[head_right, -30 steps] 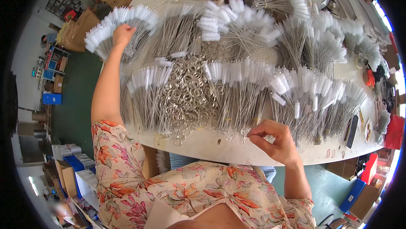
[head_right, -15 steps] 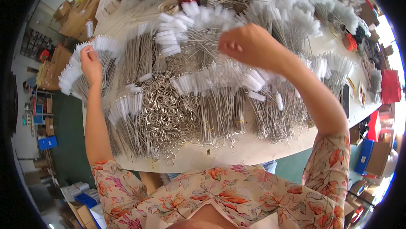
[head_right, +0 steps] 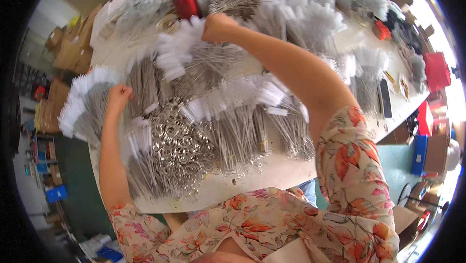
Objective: Assembling white bottle brushes onto metal rings and placing the finished sets into a cardboard box.
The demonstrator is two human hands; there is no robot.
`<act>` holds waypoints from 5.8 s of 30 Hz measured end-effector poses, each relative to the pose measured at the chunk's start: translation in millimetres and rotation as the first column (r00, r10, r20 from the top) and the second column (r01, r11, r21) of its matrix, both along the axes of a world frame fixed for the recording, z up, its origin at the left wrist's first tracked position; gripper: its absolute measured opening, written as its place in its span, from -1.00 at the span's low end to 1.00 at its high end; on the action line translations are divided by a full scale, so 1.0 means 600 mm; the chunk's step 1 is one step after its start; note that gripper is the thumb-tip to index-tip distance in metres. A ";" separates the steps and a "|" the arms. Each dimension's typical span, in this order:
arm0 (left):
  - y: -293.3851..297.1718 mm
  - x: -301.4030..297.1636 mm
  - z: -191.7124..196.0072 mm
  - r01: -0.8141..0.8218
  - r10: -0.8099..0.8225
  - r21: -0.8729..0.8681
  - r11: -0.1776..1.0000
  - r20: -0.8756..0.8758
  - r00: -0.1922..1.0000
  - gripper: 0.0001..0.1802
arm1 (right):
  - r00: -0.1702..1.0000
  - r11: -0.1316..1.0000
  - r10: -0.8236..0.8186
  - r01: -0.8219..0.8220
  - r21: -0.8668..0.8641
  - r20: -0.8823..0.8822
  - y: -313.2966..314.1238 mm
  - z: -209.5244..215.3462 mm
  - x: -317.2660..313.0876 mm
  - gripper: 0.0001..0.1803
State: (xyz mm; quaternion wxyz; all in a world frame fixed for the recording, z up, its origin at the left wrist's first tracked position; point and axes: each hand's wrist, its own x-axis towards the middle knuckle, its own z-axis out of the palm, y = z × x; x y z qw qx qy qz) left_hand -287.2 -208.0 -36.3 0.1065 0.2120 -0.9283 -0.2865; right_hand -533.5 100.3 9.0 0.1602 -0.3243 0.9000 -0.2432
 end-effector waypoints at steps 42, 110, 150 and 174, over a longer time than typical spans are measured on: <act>0.284 0.387 0.076 -0.044 0.507 0.806 0.590 -0.328 0.797 -0.69 | 0.962 0.936 -0.233 0.181 -0.302 -0.145 0.315 0.141 -0.092 -0.79; 0.578 0.270 -0.022 0.251 -0.244 -0.138 0.958 -0.853 0.462 -0.63 | 0.251 0.424 0.533 0.747 -0.512 0.808 0.220 -0.042 0.550 -0.73; 0.434 0.317 -0.033 0.081 -0.153 -0.229 0.970 -0.318 0.935 -0.88 | 0.945 0.945 0.265 -0.215 -0.248 0.190 0.303 -0.043 0.541 -0.87; 0.519 0.344 0.037 0.337 -0.013 0.339 0.878 -0.687 0.726 -0.87 | 0.744 0.719 0.425 0.068 -0.692 0.515 0.244 0.011 0.598 -0.90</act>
